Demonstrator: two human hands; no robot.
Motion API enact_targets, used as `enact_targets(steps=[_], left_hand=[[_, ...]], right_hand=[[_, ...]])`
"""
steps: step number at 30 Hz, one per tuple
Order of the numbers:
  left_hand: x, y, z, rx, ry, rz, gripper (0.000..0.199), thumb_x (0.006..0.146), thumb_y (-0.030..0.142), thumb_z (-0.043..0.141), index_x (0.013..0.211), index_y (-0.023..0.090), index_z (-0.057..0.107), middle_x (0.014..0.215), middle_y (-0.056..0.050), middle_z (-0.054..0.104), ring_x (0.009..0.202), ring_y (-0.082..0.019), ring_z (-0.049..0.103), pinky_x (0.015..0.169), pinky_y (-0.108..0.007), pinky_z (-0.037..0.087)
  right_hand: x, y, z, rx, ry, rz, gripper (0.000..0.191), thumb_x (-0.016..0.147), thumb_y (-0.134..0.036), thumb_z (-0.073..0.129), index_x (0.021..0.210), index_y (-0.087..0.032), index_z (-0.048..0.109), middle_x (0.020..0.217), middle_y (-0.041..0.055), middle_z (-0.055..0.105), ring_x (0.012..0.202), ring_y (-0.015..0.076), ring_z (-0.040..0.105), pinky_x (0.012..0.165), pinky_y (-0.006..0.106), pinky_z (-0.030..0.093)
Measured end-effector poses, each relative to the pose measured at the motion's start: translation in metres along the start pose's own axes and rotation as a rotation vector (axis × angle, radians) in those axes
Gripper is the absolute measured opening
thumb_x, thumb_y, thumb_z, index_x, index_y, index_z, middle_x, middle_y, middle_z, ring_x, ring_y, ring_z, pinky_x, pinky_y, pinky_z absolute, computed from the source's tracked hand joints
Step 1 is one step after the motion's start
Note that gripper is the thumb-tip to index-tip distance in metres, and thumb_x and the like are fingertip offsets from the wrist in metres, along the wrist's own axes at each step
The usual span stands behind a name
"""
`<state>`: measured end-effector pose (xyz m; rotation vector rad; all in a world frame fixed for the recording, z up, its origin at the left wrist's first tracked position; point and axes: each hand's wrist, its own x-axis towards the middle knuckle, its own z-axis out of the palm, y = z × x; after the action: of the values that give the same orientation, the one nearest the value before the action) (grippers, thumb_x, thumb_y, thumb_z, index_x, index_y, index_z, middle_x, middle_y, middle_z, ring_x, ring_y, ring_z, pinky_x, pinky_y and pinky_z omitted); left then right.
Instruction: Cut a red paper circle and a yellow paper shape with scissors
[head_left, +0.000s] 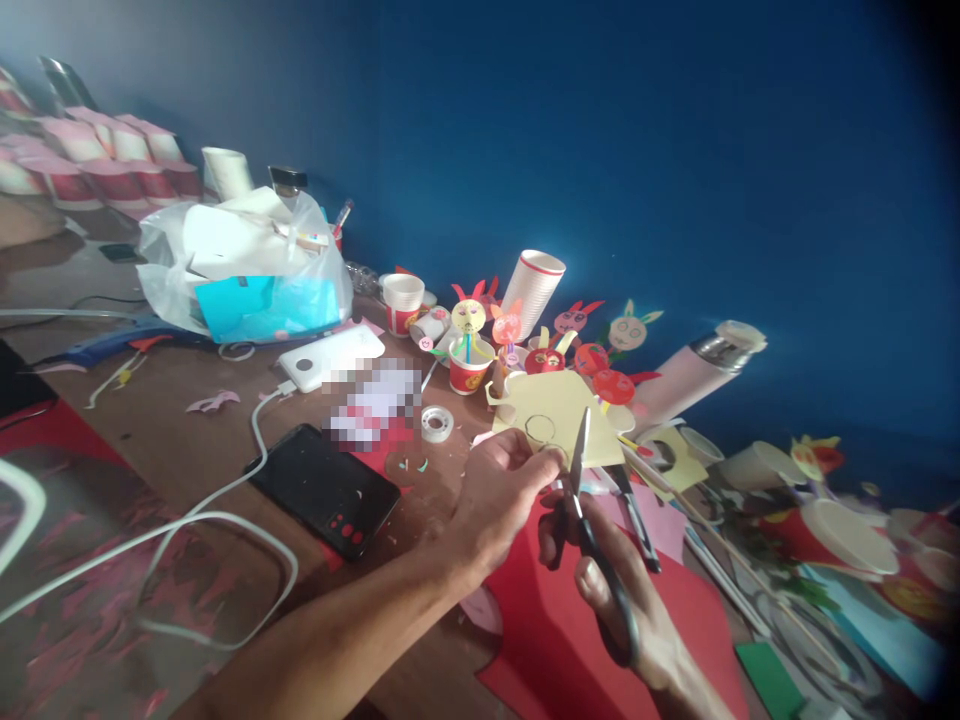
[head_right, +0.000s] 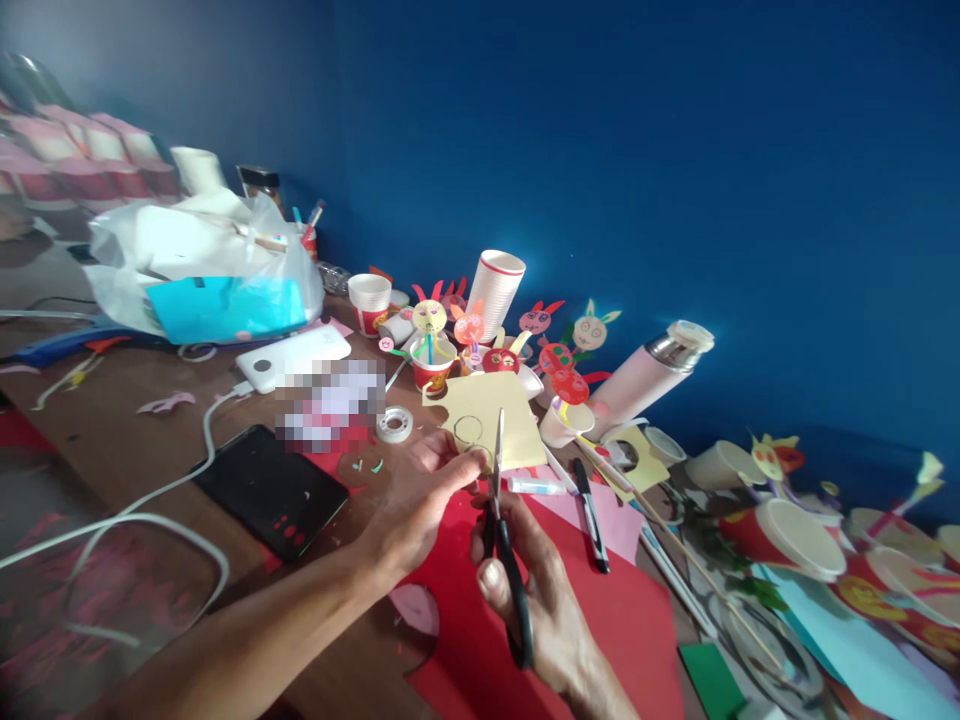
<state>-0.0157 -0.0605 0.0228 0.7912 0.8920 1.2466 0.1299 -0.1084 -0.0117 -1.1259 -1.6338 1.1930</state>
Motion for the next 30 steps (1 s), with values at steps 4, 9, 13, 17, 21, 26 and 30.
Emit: enact_targets(steps=[4, 9, 13, 17, 21, 26, 30], left_hand=[[-0.0015, 0.0014, -0.0004, 0.041, -0.008, 0.008, 0.015, 0.075, 0.028, 0.061, 0.069, 0.015, 0.056, 0.064, 0.001, 0.056, 0.059, -0.009, 0.052, 0.057, -0.021, 0.04], [-0.0015, -0.0011, -0.0016, 0.06, -0.031, 0.023, 0.016, 0.076, 0.03, 0.061, 0.071, 0.015, 0.057, 0.066, 0.0, 0.057, 0.061, -0.009, 0.052, 0.06, -0.023, 0.04], [0.0001, -0.0019, -0.0018, 0.032, -0.027, 0.03, 0.016, 0.075, 0.027, 0.061, 0.068, 0.015, 0.055, 0.065, 0.001, 0.056, 0.06, -0.009, 0.049, 0.06, -0.023, 0.039], [0.0018, -0.0032, -0.0016, -0.006, -0.041, 0.038, 0.015, 0.074, 0.027, 0.061, 0.068, 0.015, 0.053, 0.063, 0.001, 0.054, 0.058, -0.009, 0.048, 0.057, -0.024, 0.038], [0.0015, -0.0033, -0.0017, 0.007, -0.032, 0.026, 0.015, 0.074, 0.026, 0.061, 0.068, 0.015, 0.054, 0.064, 0.0, 0.055, 0.059, -0.01, 0.049, 0.058, -0.025, 0.039], [0.0015, -0.0045, -0.0033, 0.035, -0.032, 0.032, 0.015, 0.074, 0.029, 0.061, 0.07, 0.016, 0.055, 0.064, 0.001, 0.056, 0.06, -0.01, 0.05, 0.059, -0.024, 0.038], [0.0027, -0.0072, -0.0041, 0.038, -0.038, 0.039, 0.015, 0.074, 0.029, 0.061, 0.069, 0.016, 0.055, 0.063, 0.001, 0.056, 0.059, -0.01, 0.049, 0.059, -0.024, 0.038]], right_hand=[[-0.0005, 0.0002, 0.0008, -0.016, 0.011, -0.01, 0.048, 0.081, -0.056, 0.053, 0.12, -0.028, 0.049, 0.086, 0.0033, 0.062, 0.074, 0.0178, 0.056, 0.061, 0.026, 0.049], [-0.0004, -0.0004, 0.0006, -0.027, 0.029, -0.005, 0.05, 0.08, -0.057, 0.053, 0.12, -0.026, 0.049, 0.086, 0.0039, 0.062, 0.075, 0.0188, 0.056, 0.065, 0.029, 0.05], [0.0011, -0.0019, 0.0016, -0.027, 0.038, -0.007, 0.051, 0.08, -0.057, 0.053, 0.12, -0.026, 0.049, 0.082, 0.003, 0.06, 0.072, 0.018, 0.055, 0.065, 0.03, 0.049], [0.0015, -0.0033, 0.0026, -0.041, 0.05, -0.009, 0.05, 0.079, -0.059, 0.053, 0.116, -0.026, 0.051, 0.084, 0.0031, 0.059, 0.073, 0.0179, 0.054, 0.067, 0.03, 0.047], [0.0012, -0.0052, 0.003, -0.038, 0.037, -0.001, 0.05, 0.079, -0.058, 0.052, 0.115, -0.023, 0.05, 0.078, 0.0024, 0.056, 0.068, 0.0174, 0.051, 0.062, 0.029, 0.045], [0.0017, -0.007, 0.0031, -0.015, 0.018, -0.008, 0.05, 0.08, -0.058, 0.052, 0.113, -0.021, 0.049, 0.072, 0.0015, 0.054, 0.063, 0.016, 0.047, 0.056, 0.028, 0.042], [0.0016, -0.0066, 0.0031, 0.012, 0.028, -0.005, 0.047, 0.08, -0.057, 0.053, 0.111, -0.022, 0.05, 0.075, 0.0015, 0.054, 0.063, 0.015, 0.049, 0.056, 0.027, 0.044]])
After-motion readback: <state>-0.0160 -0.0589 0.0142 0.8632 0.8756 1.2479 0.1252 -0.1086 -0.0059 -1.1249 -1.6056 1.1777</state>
